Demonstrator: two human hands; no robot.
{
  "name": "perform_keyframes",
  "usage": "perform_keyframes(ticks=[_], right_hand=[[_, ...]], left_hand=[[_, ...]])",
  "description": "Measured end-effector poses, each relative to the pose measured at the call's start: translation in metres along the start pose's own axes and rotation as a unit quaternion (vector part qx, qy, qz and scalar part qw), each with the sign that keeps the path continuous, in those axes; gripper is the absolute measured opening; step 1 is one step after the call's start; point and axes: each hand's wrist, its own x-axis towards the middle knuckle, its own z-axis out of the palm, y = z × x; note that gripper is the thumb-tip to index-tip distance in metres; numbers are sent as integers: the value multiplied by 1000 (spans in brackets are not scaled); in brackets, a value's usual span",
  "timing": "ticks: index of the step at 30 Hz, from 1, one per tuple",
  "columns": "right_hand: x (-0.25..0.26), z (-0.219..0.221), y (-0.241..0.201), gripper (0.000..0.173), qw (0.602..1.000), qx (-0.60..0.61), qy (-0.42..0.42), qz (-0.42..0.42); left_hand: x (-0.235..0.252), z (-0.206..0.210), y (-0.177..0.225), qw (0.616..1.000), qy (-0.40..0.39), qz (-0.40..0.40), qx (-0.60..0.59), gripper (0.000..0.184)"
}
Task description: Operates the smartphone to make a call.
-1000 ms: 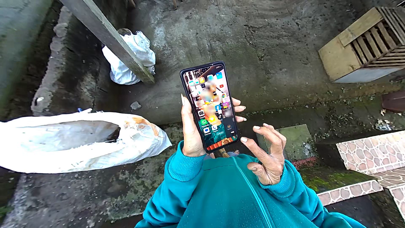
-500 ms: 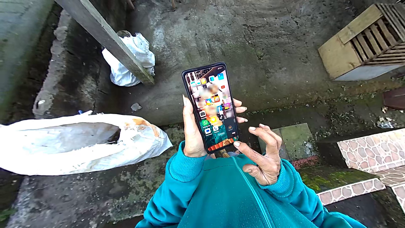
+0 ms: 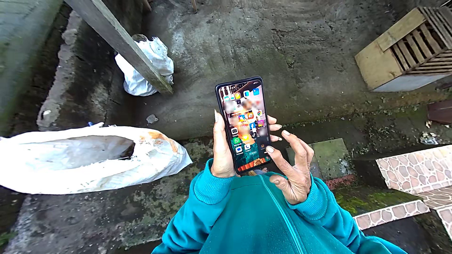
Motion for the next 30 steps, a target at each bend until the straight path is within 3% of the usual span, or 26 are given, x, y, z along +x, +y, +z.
perform_keyframes(ticks=[19, 30], right_hand=[[8, -3, -4, 55, 999, -24, 31, -22], [29, 9, -12, 56, 998, -32, -14, -61]], left_hand=[[0, 2, -6, 1000, -15, -2, 13, 82], [-7, 13, -14, 985, 116, 50, 120, 56]])
